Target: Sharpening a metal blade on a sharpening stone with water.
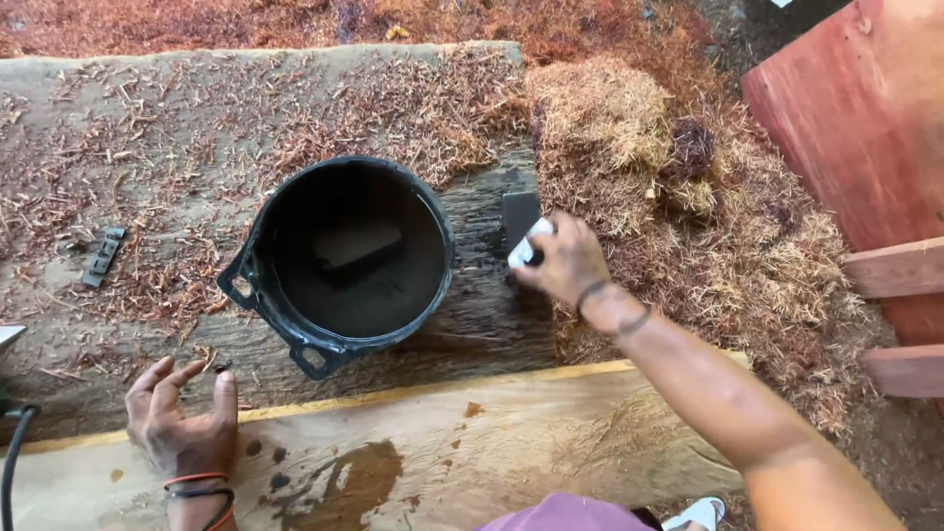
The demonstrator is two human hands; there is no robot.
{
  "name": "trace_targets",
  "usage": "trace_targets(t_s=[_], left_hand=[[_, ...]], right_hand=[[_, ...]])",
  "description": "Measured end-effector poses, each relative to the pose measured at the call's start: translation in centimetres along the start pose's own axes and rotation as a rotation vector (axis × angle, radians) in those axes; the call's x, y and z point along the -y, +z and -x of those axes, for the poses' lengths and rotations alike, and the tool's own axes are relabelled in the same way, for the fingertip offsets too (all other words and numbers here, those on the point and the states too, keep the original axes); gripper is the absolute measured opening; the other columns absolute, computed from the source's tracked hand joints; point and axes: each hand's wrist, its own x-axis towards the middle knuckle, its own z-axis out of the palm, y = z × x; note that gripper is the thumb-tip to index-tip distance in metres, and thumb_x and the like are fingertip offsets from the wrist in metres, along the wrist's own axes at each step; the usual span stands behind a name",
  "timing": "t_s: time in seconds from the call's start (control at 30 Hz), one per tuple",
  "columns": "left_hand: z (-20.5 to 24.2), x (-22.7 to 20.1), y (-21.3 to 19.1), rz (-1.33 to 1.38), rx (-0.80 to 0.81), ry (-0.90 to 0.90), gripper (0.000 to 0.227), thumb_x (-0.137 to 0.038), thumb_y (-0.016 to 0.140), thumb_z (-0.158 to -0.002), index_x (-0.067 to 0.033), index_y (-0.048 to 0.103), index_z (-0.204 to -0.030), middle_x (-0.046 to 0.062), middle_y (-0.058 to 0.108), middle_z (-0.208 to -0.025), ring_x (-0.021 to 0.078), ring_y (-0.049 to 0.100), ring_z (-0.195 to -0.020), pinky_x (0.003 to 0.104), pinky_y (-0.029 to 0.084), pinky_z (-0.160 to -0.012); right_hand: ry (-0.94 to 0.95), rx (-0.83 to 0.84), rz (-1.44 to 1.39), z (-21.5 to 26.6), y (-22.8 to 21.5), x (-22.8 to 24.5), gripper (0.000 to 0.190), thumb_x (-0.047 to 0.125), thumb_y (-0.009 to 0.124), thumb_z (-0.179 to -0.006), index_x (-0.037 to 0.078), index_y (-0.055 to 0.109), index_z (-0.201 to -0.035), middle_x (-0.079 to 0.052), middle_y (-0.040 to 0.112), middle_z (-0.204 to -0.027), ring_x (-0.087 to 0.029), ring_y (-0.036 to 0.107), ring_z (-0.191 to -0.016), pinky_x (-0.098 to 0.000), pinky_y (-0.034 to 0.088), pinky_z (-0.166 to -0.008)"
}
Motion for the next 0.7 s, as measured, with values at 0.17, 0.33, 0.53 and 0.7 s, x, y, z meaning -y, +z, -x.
trace_targets(t_s=[0.17,0.33,0.53,0.7], left_hand=[[-0.3,0.1,0.4,0.012,-0.005,-0.008,0.023,-0.027,0.083,-0.095,-0.0117,0.075,-0.111,0.011,0.060,-0.132,0.0273,0.055,-0.130,0.044,0.044,-0.116],[-0.5,-0.8,0.0,-0.012,-0.006,-0.023,0.024,-0.026,0.083,-0.092,-0.0118,0.076,-0.110,0.012,0.063,-0.135,0.0283,0.056,-0.133,0.047,0.043,-0.117],[-0.3,0.1,0.4,0.005,-0.005,0.001,0.023,-0.027,0.081,-0.094,-0.0129,0.075,-0.111,0.010,0.060,-0.132,0.0265,0.054,-0.130,0.044,0.043,-0.117],[-0.9,-1.6,-0.2,-0.005,-0.001,-0.035,0.027,-0.029,0.084,-0.091,-0.0133,0.075,-0.111,0.011,0.063,-0.136,0.0270,0.055,-0.131,0.046,0.043,-0.116]], right_hand=[[0.128,-0.011,-0.011,-0.5,-0.6,-0.2,0.052,0.048,0.083,-0.077,0.005,0.077,-0.106,-0.024,0.060,-0.118,-0.036,0.057,-0.111,-0.0482,0.051,-0.095],[0.006,-0.040,-0.006,0.3,-0.7,-0.3,0.048,0.046,0.086,-0.071,0.007,0.079,-0.098,-0.022,0.060,-0.115,-0.034,0.058,-0.109,-0.0481,0.051,-0.097],[0.267,-0.024,-0.059,-1.5,-1.2,-0.7,0.050,0.044,0.088,-0.069,0.004,0.079,-0.099,-0.023,0.060,-0.112,-0.038,0.056,-0.107,-0.0498,0.050,-0.089],[0.041,-0.029,-0.010,1.2,0.6,-1.2,0.048,0.047,0.084,-0.078,0.007,0.077,-0.105,-0.024,0.058,-0.120,-0.033,0.056,-0.113,-0.0454,0.052,-0.095]])
